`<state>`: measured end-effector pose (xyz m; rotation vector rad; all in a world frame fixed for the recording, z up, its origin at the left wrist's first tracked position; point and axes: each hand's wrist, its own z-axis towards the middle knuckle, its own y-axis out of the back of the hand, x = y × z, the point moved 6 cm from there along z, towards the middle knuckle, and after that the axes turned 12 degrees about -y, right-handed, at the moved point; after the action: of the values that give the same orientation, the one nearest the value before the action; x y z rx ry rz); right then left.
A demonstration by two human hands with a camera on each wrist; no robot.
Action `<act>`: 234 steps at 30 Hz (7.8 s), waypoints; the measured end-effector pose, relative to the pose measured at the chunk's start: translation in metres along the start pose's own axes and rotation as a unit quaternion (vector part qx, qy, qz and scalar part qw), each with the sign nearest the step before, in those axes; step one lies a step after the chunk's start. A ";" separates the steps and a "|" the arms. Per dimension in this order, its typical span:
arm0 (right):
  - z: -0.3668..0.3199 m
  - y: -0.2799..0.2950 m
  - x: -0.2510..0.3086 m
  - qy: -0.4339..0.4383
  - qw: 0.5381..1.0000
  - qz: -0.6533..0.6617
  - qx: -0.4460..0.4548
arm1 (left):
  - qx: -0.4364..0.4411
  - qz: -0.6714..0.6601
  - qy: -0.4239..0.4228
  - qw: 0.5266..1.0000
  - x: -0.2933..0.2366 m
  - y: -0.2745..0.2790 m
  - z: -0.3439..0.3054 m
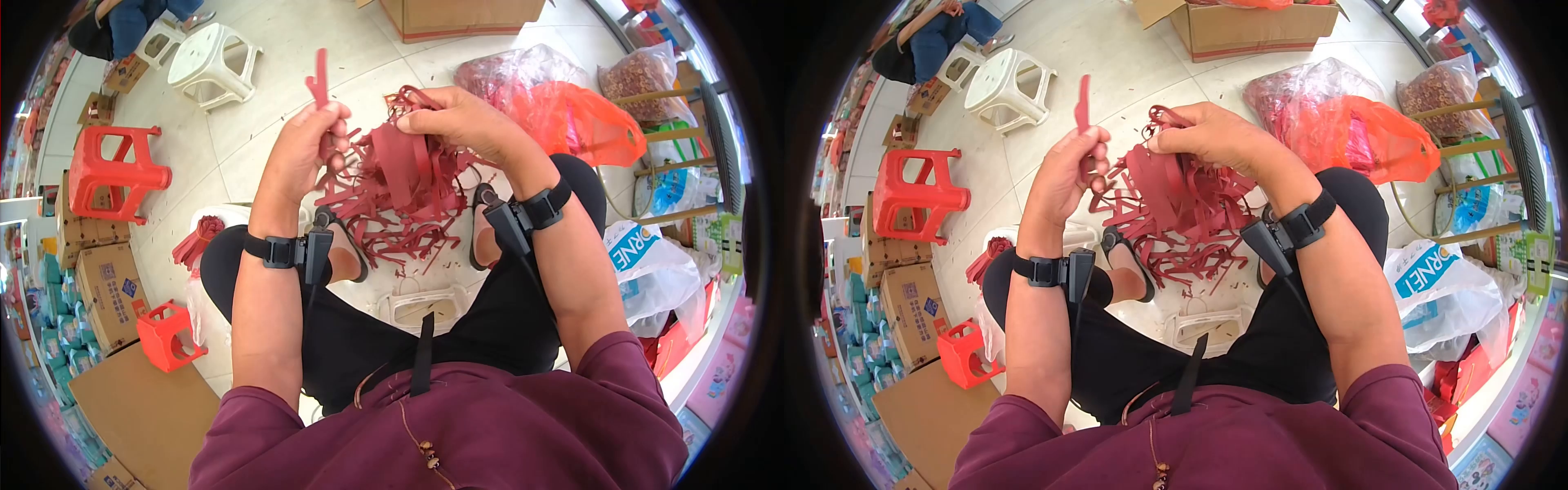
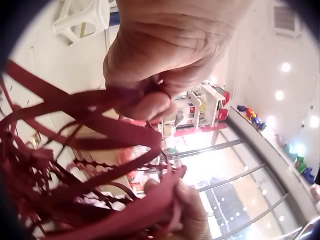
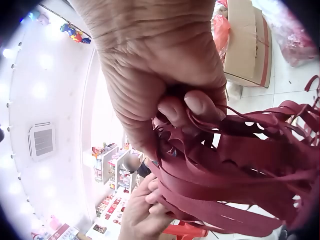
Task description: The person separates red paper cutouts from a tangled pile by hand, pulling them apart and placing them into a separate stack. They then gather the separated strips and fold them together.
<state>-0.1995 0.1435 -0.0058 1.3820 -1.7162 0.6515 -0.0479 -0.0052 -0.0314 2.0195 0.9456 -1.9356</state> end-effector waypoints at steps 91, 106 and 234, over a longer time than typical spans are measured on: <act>0.002 0.011 -0.002 -0.019 0.999 -0.011 0.048 | 0.010 0.381 -0.103 0.919 0.028 0.006 0.018; -0.003 0.034 0.001 0.052 0.994 0.031 -0.091 | 0.094 -0.165 -0.012 0.982 0.009 -0.026 -0.001; -0.003 0.031 0.014 0.104 0.976 0.193 -0.015 | 0.065 0.368 -0.223 0.900 -0.005 -0.071 0.003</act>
<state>-0.2291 0.1459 0.0106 0.9269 -1.8278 0.9441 -0.0898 0.0471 -0.0065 1.5307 -0.0701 -1.8774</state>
